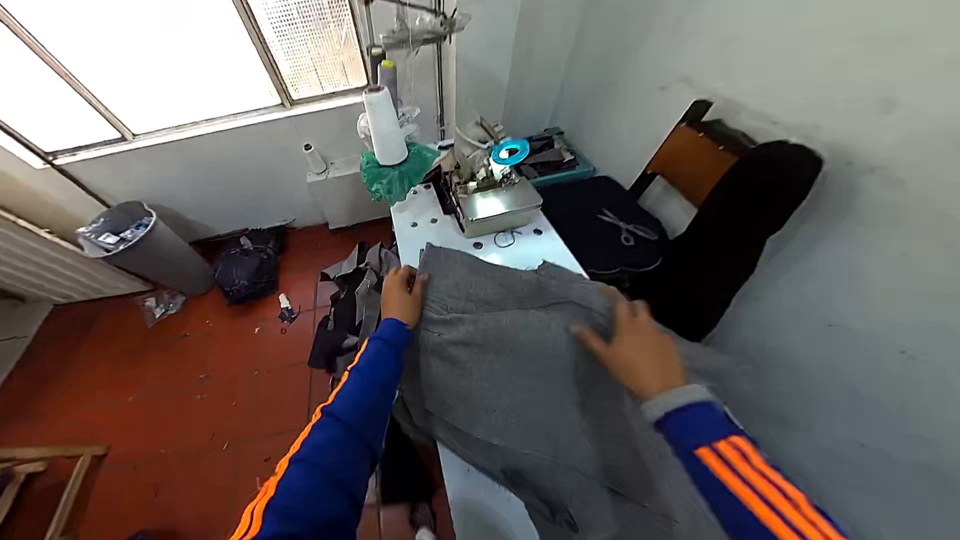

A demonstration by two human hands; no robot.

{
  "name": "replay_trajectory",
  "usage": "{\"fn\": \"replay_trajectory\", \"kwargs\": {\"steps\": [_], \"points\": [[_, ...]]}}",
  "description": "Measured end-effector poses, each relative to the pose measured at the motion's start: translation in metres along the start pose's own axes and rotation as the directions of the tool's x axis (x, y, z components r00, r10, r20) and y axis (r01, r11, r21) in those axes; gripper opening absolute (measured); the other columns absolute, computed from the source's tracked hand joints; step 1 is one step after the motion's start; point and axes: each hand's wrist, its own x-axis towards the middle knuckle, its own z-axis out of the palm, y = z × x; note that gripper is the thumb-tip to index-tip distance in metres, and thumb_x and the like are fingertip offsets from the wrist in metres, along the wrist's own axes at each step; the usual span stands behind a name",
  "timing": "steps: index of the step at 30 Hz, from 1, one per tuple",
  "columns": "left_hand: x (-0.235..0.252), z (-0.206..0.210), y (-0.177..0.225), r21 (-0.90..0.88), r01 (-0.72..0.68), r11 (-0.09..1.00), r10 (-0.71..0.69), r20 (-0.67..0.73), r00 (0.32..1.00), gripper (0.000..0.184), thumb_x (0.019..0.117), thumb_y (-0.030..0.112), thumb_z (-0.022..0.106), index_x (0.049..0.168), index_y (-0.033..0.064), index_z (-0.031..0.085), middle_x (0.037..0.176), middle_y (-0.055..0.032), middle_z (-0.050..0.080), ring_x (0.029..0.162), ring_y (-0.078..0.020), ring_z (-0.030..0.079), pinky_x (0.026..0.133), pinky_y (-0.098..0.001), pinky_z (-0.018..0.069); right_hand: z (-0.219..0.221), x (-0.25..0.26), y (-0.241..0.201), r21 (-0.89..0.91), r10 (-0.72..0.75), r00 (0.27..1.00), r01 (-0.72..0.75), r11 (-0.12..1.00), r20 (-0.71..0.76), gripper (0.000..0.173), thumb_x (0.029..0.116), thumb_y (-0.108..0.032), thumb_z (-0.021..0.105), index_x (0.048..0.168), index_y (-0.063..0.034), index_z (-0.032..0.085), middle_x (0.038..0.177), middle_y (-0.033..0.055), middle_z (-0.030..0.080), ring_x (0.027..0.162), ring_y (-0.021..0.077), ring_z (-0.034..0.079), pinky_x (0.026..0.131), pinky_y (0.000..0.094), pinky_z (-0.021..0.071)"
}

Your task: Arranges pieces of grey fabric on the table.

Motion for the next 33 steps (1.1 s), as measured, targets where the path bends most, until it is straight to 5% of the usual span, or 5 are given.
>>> {"fn": "replay_trajectory", "kwargs": {"steps": [8,12,18,27,33], "points": [[-0.147,0.02,-0.174,0.069,0.447,0.892,-0.39,0.617,0.684,0.083,0.0872,-0.005,0.07,0.159,-0.0002,0.028,0.157,-0.0251,0.042,0.141,-0.0383,0.048,0.115,-0.0528,0.0425,0.07,0.003,0.005,-0.098,0.02,0.945,0.012,0.995,0.326,0.058,0.1063,-0.038,0.052,0.154,-0.0065,0.044,0.139,0.0349,0.052,0.108,0.0532,0.064,0.089,0.0703,0.051],[-0.156,0.04,-0.178,0.162,0.329,0.93,-0.366,0.467,0.805,0.065,0.0911,0.022,0.076,0.146,-0.0025,0.051,0.145,-0.0248,0.055,0.139,-0.0376,0.051,0.119,-0.053,0.0367,0.007,-0.028,-0.062,0.009,-0.355,0.9,0.365,0.931,0.251,0.023,0.1039,-0.007,0.054,0.116,0.0049,0.069,0.105,0.027,0.067,0.095,0.0448,0.067,0.085,0.0634,0.053],[-0.179,-0.043,-0.177,0.105,0.272,0.956,-0.29,0.451,0.844,0.049,0.1029,0.029,0.061,0.144,0.0028,0.056,0.137,-0.024,0.062,0.132,-0.0377,0.058,0.115,-0.0568,0.0396,0.065,-0.081,-0.211,-0.075,-0.372,0.694,0.522,0.849,0.616,0.041,0.0984,-0.017,0.065,0.135,-0.0013,0.057,0.112,0.0273,0.069,0.106,0.0468,0.067,0.091,0.0647,0.0519],[-0.231,-0.162,-0.09,0.235,0.044,0.971,-0.11,0.275,0.955,0.061,0.0929,0.034,0.077,0.142,0.004,0.056,0.135,-0.0241,0.061,0.124,-0.0385,0.062,0.108,-0.0555,0.0471,0.11,-0.092,-0.256,0.076,-0.412,0.745,0.441,0.894,0.524,0.037,0.1114,-0.025,0.042,0.127,0.0019,0.061,0.11,0.0286,0.069,0.106,0.0451,0.068,0.093,0.0626,0.0513],[-0.258,-0.285,-0.043,0.428,-0.218,0.877,0.261,-0.043,0.964,0.023,0.091,0.019,0.078,0.099,-0.0027,0.076,0.105,-0.0215,0.071,0.093,-0.0348,0.07,0.084,-0.0572,0.0566,0.035,-0.121,-0.244,0.654,-0.67,0.638,0.326,0.683,0.381,0.044,0.0944,-0.018,0.073,0.133,-0.0056,0.057,0.079,0.0056,0.058,0.057,0.0119,0.047,0.051,0.0296,0.0398]]}}
